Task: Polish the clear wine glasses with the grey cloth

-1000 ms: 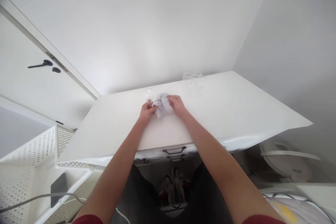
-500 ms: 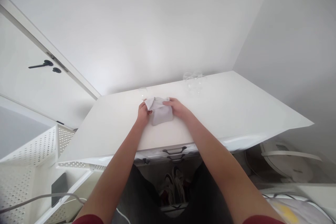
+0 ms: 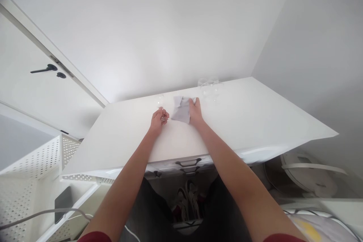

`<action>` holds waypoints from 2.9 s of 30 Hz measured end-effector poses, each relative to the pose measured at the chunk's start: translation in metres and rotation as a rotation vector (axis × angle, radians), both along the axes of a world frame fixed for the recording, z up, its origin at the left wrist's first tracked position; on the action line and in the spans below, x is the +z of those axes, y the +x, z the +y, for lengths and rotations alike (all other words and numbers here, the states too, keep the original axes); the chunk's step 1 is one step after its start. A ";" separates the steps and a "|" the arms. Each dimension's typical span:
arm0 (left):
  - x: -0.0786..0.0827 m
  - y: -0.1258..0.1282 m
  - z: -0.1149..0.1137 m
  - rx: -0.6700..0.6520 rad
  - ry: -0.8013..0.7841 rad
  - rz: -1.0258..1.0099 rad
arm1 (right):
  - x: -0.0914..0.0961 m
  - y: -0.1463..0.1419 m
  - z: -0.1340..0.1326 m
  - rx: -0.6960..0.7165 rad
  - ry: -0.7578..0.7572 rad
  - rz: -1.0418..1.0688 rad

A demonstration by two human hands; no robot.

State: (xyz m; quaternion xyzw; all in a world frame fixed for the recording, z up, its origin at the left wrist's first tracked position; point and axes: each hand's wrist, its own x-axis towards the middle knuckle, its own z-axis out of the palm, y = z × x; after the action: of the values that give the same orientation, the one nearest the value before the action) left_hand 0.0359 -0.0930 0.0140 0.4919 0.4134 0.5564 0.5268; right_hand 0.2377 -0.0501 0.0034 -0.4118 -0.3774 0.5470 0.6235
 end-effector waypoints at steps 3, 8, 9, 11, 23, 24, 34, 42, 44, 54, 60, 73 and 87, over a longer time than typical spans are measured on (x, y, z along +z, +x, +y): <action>-0.003 0.004 0.000 -0.137 -0.004 0.085 | 0.008 -0.009 -0.008 0.071 0.012 0.139; -0.004 0.005 -0.003 -0.191 -0.008 0.249 | 0.021 -0.009 -0.018 0.336 0.081 0.173; -0.003 0.005 -0.005 -0.206 -0.008 0.267 | 0.022 -0.007 -0.019 0.340 0.074 0.173; -0.001 0.004 -0.007 -0.262 -0.017 0.309 | 0.023 -0.003 -0.019 0.332 0.077 0.196; 0.002 0.004 -0.009 -0.436 -0.023 0.199 | 0.028 -0.008 -0.032 0.591 0.141 0.188; 0.003 0.004 -0.009 -0.424 -0.009 0.197 | 0.029 -0.007 -0.032 0.554 0.170 0.199; -0.006 0.001 0.001 -0.178 0.038 0.221 | 0.017 -0.010 -0.028 0.557 0.125 0.125; -0.004 0.001 0.001 -0.199 0.075 0.186 | 0.025 -0.009 -0.030 0.442 0.205 0.127; -0.002 0.001 0.001 -0.198 0.090 0.172 | 0.025 -0.009 -0.029 0.416 0.218 0.136; 0.001 -0.002 -0.001 0.080 0.105 0.281 | 0.015 -0.012 -0.022 0.373 0.221 0.076; 0.002 -0.001 -0.001 0.119 0.081 0.320 | 0.014 -0.013 -0.022 0.390 0.196 0.026; 0.002 -0.001 -0.001 0.205 0.124 0.306 | 0.016 -0.015 -0.027 0.476 0.117 0.026; 0.004 0.005 -0.004 0.086 0.150 0.376 | 0.013 -0.015 -0.023 0.420 0.190 0.031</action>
State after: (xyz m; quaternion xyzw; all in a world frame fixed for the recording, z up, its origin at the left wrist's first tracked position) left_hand 0.0411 -0.0966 0.0183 0.6069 0.4823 0.5060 0.3782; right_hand 0.2231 -0.0729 0.0161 -0.2553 -0.4950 0.6330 0.5376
